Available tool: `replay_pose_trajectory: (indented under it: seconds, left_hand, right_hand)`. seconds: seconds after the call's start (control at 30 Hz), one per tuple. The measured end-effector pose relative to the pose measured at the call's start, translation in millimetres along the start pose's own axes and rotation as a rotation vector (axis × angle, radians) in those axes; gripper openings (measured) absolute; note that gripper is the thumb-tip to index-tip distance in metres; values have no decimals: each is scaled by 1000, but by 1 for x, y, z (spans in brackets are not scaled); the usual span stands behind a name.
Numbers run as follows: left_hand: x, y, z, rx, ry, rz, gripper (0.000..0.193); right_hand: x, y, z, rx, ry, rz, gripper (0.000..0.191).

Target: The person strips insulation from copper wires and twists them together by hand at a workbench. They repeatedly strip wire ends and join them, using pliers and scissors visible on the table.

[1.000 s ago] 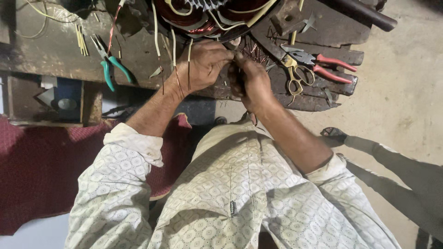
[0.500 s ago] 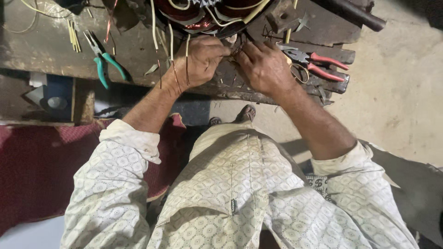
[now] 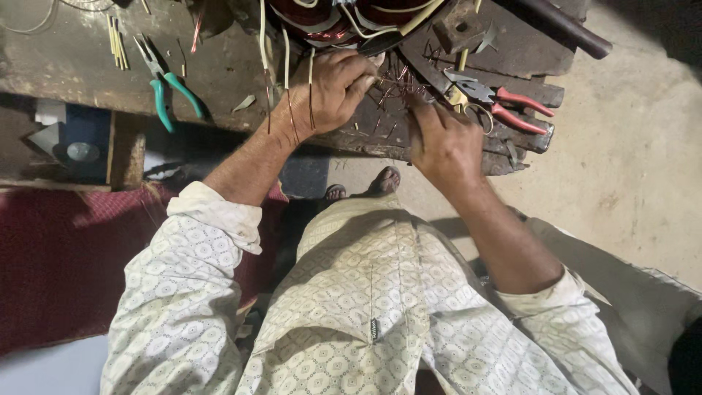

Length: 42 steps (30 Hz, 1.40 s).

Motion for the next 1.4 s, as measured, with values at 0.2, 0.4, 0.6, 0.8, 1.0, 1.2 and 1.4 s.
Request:
replay_pose_trajectory:
  seconds: [0.2,0.4,0.6,0.8,1.0,1.2,1.4]
  left_hand:
    - [-7,8,-3,62,-73,-108,37]
    - [-4,3,-2,12,-42,-74,40]
    - [-10,1,-8,12,69,-92,14]
    - [-8,4,-5,0,60,-88,16]
    - [-11,5,-11,63,34,-123,28]
    - [-15,11,-18,130,-39,-211,15]
    - [-20,13,-20,205,-44,-272,19]
  right_hand:
    - [11,-52,37,-237,220,30,32]
    - [5,-65,40,-331,302,-45,21]
    - [-27,-57,-24,53,329,11,11]
    - [-23,-49,14,-39,28,76,28]
    - [9,-65,29,-123,145,52,18]
    - [-24,-31,-41,284,25,149,13]
    - [10,-47,6,84,-56,168,22]
Point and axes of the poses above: each hand's wrist, its own y-axis away from the middle knuckle, its own x-axis out of the palm, z = x × y, the point moved 9 cm from there along -y, towards the middle knuckle, and after that the axes turned 2 degrees about -x, right-handed, at the moved point
